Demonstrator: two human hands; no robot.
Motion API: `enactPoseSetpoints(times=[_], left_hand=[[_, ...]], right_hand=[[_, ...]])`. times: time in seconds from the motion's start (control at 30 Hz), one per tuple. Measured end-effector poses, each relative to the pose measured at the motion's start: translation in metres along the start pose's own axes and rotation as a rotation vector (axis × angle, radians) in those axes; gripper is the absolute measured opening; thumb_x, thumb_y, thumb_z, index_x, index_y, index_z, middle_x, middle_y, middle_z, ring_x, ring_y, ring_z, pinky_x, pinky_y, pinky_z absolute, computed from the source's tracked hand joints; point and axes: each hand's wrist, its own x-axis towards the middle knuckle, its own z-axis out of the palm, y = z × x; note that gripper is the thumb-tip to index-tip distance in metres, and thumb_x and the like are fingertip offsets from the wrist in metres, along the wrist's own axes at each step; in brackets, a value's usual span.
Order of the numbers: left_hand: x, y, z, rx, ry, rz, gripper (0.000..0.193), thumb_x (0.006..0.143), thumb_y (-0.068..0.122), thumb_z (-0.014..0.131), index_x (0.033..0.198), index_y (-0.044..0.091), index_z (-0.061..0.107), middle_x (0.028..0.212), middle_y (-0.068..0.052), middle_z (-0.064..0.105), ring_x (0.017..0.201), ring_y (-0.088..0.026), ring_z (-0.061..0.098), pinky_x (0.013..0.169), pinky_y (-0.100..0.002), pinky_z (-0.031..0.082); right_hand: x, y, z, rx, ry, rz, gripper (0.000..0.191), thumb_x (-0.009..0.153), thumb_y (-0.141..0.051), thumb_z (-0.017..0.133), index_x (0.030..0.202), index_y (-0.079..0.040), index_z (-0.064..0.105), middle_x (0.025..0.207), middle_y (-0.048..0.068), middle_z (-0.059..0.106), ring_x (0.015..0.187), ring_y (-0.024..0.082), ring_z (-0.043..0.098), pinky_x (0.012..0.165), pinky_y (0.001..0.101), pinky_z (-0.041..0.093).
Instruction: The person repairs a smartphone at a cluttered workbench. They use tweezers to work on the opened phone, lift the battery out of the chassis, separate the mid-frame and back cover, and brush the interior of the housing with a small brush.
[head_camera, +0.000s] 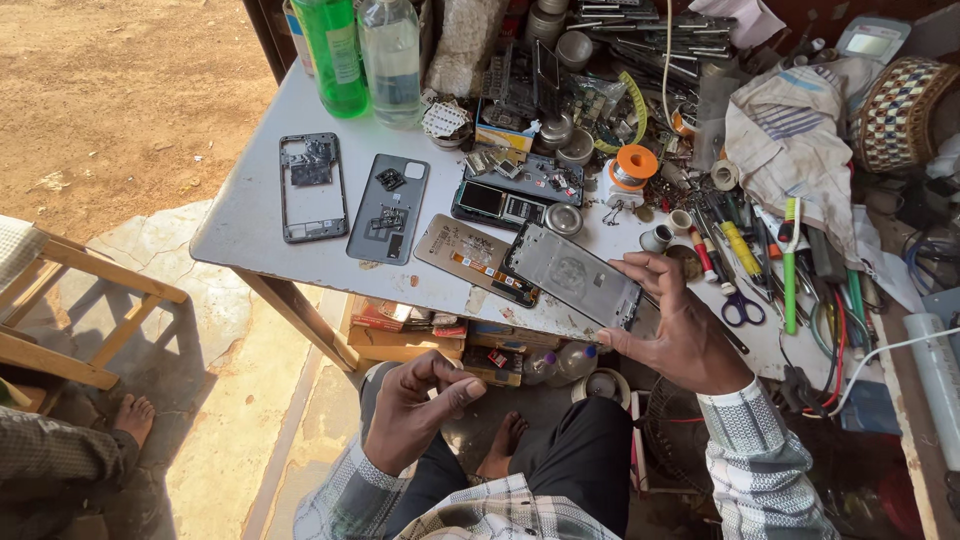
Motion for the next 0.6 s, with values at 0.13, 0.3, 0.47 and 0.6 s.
enactPoseSetpoints(times=[0.13,0.3,0.47,0.6], left_hand=[[0.001,0.010,0.002,0.100,0.059,-0.010,0.026,0.093,0.017,0.082,0.080,0.001,0.066,0.071,-0.004,0.067,0.061,-0.008,0.057,0.053,-0.024,0.045],[0.016,0.034,0.017,0.953,0.091,0.580,0.032,0.089,0.034,0.077,0.113,0.013,0.071,0.111,-0.006,0.069,0.109,-0.026,0.057,0.093,-0.045,0.043],[0.047,0.036,0.034,1.326,-0.050,0.665,0.076,0.090,0.044,0.069,0.155,0.020,0.039,0.161,-0.008,0.040,0.151,-0.036,0.024,0.116,-0.059,0.015],[0.063,0.021,0.037,1.501,-0.065,0.618,0.085,0.093,0.051,0.070,0.164,0.025,0.030,0.167,0.002,0.034,0.158,-0.026,0.018,0.121,-0.066,0.008]], right_hand=[[-0.003,0.005,-0.002,-0.077,0.035,-0.103,0.091,0.076,-0.025,0.087,0.142,-0.003,0.027,0.148,0.024,0.048,0.139,0.032,0.050,0.100,0.0417,0.053],[-0.010,0.009,-0.005,0.087,0.053,0.077,0.092,0.076,-0.025,0.082,0.144,-0.006,0.022,0.148,0.024,0.050,0.142,0.031,0.049,0.088,0.0401,0.059],[-0.021,0.018,-0.001,0.136,0.118,-0.053,0.092,0.078,-0.023,0.083,0.144,-0.003,0.021,0.149,0.029,0.048,0.143,0.036,0.048,0.112,0.0452,0.045],[-0.030,0.028,0.000,0.155,0.119,0.061,0.093,0.076,-0.023,0.084,0.144,-0.007,0.023,0.153,0.024,0.049,0.142,0.036,0.049,0.114,0.0482,0.042]])
